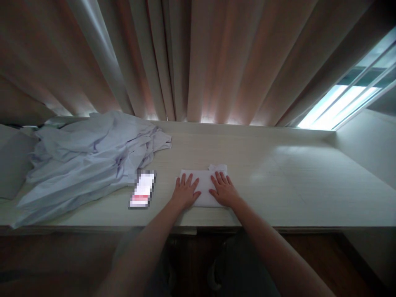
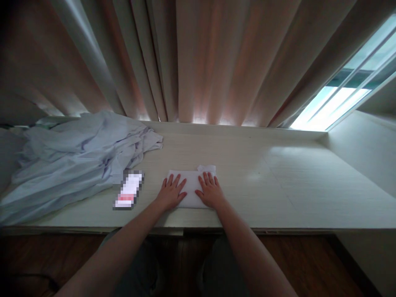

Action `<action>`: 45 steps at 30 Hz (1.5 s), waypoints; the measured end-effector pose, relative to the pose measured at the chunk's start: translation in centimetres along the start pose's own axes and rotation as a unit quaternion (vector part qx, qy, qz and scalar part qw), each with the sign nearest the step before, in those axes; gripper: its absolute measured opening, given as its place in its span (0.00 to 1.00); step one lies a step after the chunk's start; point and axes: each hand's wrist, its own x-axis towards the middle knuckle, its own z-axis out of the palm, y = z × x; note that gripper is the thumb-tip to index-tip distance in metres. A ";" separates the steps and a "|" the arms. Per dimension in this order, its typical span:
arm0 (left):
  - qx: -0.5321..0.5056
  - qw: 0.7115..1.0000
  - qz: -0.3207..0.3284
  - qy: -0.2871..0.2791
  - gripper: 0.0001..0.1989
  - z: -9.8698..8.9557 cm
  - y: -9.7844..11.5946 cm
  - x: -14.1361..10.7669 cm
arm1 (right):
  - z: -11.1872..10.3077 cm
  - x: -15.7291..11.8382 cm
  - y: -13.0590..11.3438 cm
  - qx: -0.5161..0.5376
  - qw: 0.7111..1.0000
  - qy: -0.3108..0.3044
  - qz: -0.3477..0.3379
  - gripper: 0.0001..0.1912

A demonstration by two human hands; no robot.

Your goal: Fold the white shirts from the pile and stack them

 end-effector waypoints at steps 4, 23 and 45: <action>0.003 1.000 -0.001 0.006 0.31 0.3 -0.4 -0.2 | 0.5 -0.1 0.7 0.001 1.000 0.012 0.007 0.35; 0.005 1.000 0.001 0.025 0.30 0.6 -0.5 -0.8 | 1.4 -0.5 0.3 0.011 0.999 0.022 0.024 0.35; -0.007 0.999 -0.041 -0.004 0.29 -0.6 -1.3 -7.0 | 0.6 -3.5 0.0 0.093 0.977 0.110 0.156 0.30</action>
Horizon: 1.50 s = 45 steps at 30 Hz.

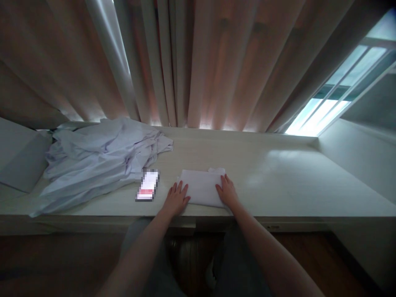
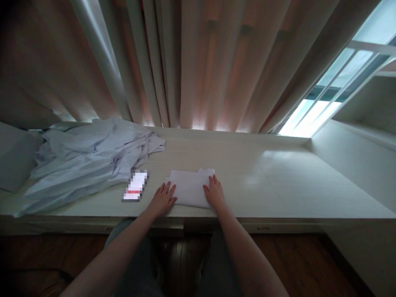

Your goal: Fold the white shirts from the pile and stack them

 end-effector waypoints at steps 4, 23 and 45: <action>0.009 1.000 -0.012 -0.003 0.29 -0.2 -0.5 -0.4 | -1.6 0.0 0.3 -0.009 0.999 0.008 0.039 0.31; 0.038 0.999 -0.025 0.017 0.28 0.5 0.4 1.9 | -1.6 2.4 0.8 -0.095 0.990 -0.089 -0.045 0.25; 0.025 0.992 -0.016 0.119 0.29 6.5 -1.5 3.6 | 1.1 18.4 14.1 -0.087 0.955 0.030 0.281 0.33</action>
